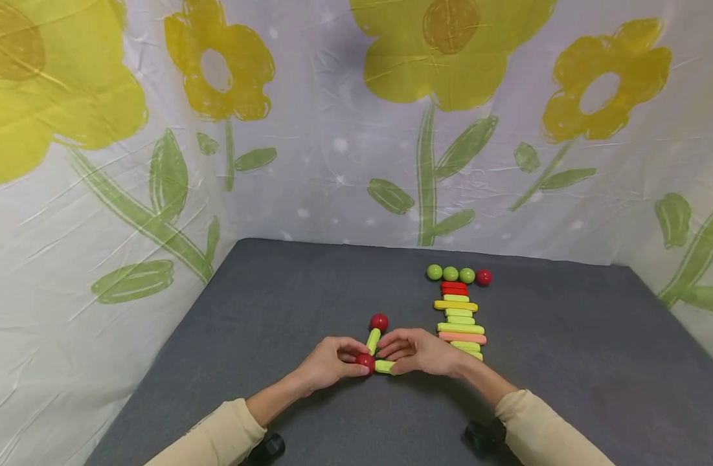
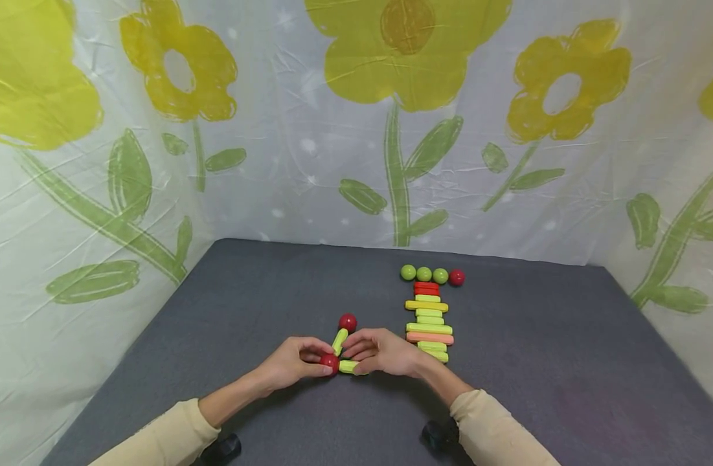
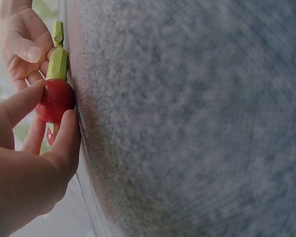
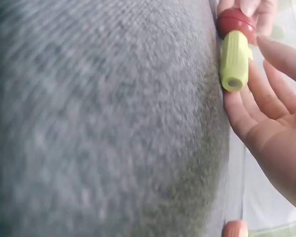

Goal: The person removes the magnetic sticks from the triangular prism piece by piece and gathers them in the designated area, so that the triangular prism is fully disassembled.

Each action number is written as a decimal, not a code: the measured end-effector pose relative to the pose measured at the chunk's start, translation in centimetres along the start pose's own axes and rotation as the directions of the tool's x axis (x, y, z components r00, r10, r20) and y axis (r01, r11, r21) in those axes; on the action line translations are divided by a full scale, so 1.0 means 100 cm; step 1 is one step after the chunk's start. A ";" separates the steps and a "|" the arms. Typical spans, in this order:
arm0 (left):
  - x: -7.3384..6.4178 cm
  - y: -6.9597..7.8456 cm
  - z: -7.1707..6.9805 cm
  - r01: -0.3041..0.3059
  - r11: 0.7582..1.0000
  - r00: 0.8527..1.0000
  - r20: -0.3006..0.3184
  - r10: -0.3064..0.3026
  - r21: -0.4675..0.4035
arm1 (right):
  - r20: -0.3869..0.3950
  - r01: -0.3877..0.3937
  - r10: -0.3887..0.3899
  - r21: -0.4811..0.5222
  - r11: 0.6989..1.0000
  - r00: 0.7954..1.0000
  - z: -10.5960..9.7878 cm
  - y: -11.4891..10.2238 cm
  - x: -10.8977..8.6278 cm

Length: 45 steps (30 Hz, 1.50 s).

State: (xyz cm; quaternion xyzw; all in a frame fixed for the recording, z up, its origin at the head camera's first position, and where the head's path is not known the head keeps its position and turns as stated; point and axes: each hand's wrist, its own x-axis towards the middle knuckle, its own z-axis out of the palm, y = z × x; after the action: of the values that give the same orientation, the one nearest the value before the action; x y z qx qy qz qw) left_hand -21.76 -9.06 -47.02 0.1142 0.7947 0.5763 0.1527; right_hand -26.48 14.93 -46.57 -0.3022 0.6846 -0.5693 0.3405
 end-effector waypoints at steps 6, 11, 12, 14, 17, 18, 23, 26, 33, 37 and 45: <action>0.000 0.000 -0.001 0.001 1.000 1.000 0.001 -0.001 -0.005 | 0.027 0.087 -0.084 -0.130 0.988 0.996 0.005 0.000 0.007; 0.000 0.000 -0.001 0.003 1.000 1.000 0.001 -0.003 -0.002 | 0.007 0.101 -0.102 -0.236 0.966 0.995 0.007 0.001 0.009; 0.000 0.000 -0.001 0.002 1.000 1.000 0.001 -0.002 -0.001 | 0.000 0.097 -0.101 -0.261 0.960 0.995 0.008 0.001 0.009; 0.000 0.000 -0.001 -0.001 1.000 1.000 0.003 0.001 -0.002 | -0.015 0.084 -0.093 -0.309 0.947 0.996 0.009 0.001 0.010; 0.000 -0.001 -0.001 -0.010 1.000 1.000 0.005 0.010 -0.002 | -0.029 0.071 -0.088 -0.373 0.925 0.996 0.010 -0.001 0.010; 0.000 -0.001 -0.001 -0.012 1.000 1.000 0.005 0.012 -0.001 | -0.034 0.065 -0.084 -0.390 0.919 0.996 0.010 -0.002 0.010; 0.000 -0.001 -0.001 -0.015 1.000 1.000 0.002 0.015 0.003 | -0.030 0.067 -0.090 -0.451 0.890 0.996 0.010 -0.003 0.010; -0.001 0.000 -0.001 -0.016 1.000 1.000 0.004 0.016 0.007 | -0.021 0.071 -0.092 -0.474 0.878 0.996 0.010 -0.004 0.009; 0.000 0.001 0.000 -0.010 1.000 1.000 0.012 0.010 0.015 | 0.028 0.063 -0.057 -0.485 0.872 0.998 0.006 -0.007 0.010; 0.000 0.002 0.000 -0.003 1.000 1.000 0.019 0.003 0.020 | 0.072 0.060 -0.029 -0.480 0.875 0.997 0.001 -0.009 0.010; 0.001 0.001 -0.001 0.005 1.000 1.000 -0.014 -0.005 0.028 | 0.098 0.049 -0.011 -0.392 0.919 0.995 -0.004 -0.007 0.005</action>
State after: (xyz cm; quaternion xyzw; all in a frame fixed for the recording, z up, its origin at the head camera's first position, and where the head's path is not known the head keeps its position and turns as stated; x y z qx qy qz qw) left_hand -21.93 -9.04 -46.88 0.1103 0.8041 0.5654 0.1469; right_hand -27.07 14.66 -45.92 -0.4013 0.7635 -0.4104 0.2960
